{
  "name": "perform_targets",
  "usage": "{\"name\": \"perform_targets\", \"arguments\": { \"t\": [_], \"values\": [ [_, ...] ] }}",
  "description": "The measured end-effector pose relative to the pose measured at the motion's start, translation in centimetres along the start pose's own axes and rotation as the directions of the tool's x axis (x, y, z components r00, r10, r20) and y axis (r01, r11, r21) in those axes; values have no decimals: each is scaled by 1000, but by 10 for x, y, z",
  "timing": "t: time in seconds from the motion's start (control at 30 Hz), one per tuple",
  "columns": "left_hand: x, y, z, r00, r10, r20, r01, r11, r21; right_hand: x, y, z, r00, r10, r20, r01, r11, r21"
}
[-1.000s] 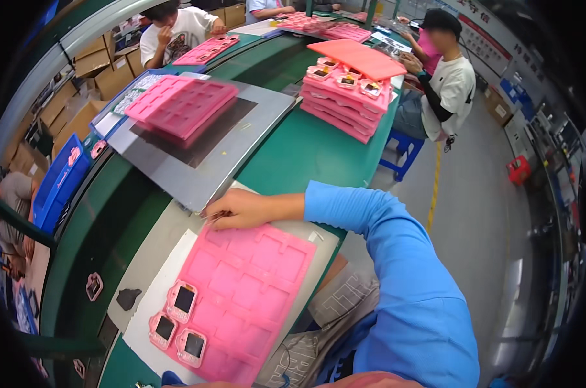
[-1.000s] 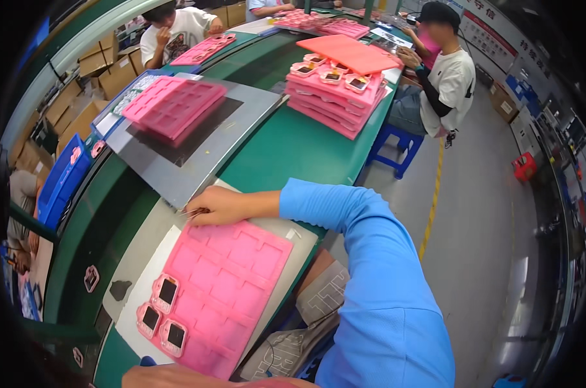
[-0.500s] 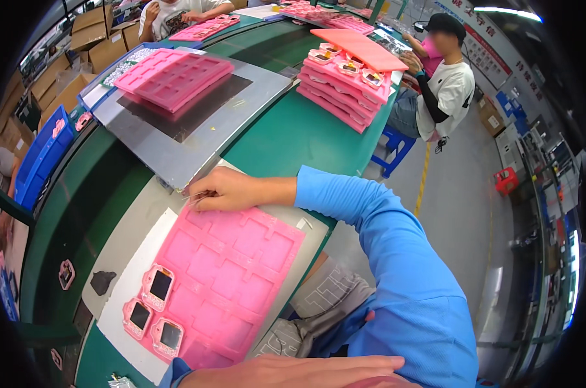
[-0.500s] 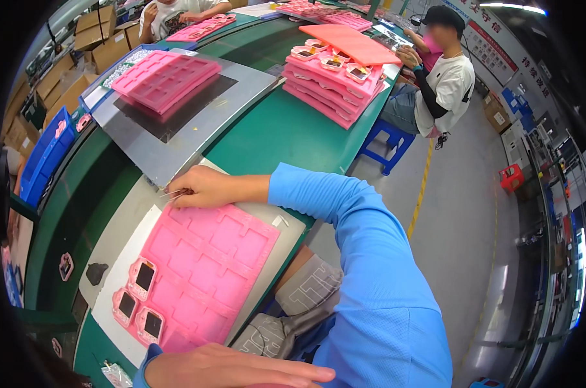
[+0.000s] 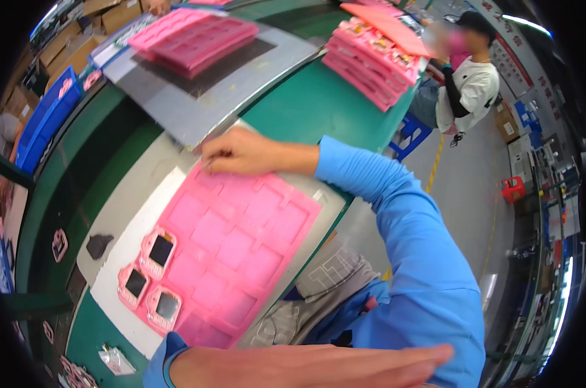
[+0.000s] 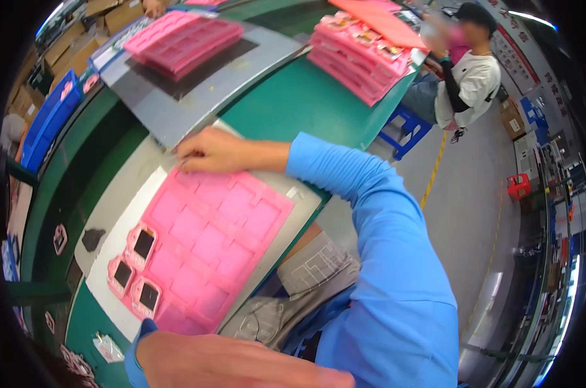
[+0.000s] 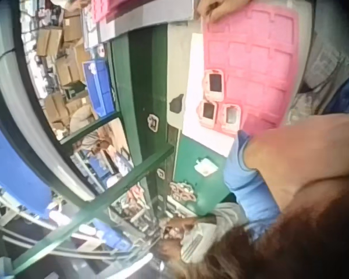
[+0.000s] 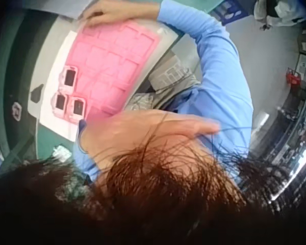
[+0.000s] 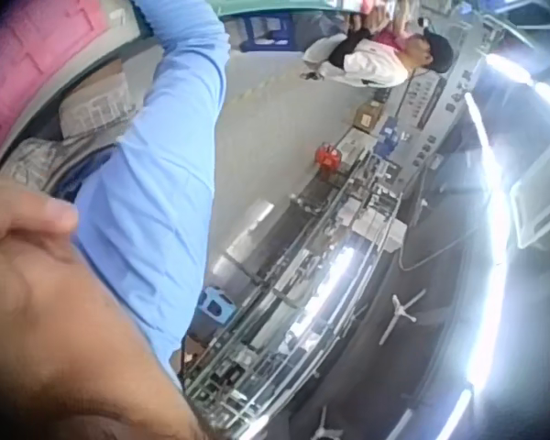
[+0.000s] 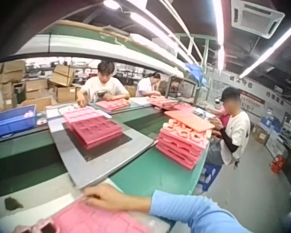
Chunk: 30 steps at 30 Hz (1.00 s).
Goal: Assemble electronic components by connecting circuit boards and housing units at a manufacturing station.
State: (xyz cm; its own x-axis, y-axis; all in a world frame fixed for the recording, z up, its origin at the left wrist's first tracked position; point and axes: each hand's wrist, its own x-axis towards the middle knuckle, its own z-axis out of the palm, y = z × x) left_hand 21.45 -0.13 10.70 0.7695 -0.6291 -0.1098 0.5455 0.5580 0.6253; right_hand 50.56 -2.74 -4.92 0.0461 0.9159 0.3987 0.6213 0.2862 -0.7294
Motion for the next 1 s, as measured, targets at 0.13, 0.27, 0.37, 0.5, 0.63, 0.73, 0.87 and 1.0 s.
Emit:
{"name": "perform_targets", "arguments": {
  "t": [0.13,0.27,0.37,0.5,0.63,0.73,0.87,1.0],
  "values": [
    [-11,-15,-5,992,88,-92,-93,994,-51,-3,-2,9,1000,-3,26,3,1000,6],
    [-7,-8,-9,983,152,-98,-154,988,-9,-3,-7,6,1000,25,14,-24,1000,-6],
    [8,-3,-18,985,162,-51,-161,987,24,-4,-3,5,1000,21,22,-21,999,-43],
    [27,-8,-22,978,201,-48,-200,980,20,4,-2,12,1000,-9,30,11,998,-55],
    [5,-18,-27,942,265,-205,-259,964,59,3,0,9,999,-35,39,37,998,-52],
    [-28,-23,-28,873,340,-350,-305,940,153,-10,-5,-5,997,46,54,-39,993,-110],
    [-34,-29,-23,796,452,-402,-378,891,252,-10,-5,-4,990,141,-1,-140,989,-48],
    [-3,-29,-43,795,546,-263,-469,829,304,4,-3,15,996,85,-7,-85,996,-19]
  ]
}}
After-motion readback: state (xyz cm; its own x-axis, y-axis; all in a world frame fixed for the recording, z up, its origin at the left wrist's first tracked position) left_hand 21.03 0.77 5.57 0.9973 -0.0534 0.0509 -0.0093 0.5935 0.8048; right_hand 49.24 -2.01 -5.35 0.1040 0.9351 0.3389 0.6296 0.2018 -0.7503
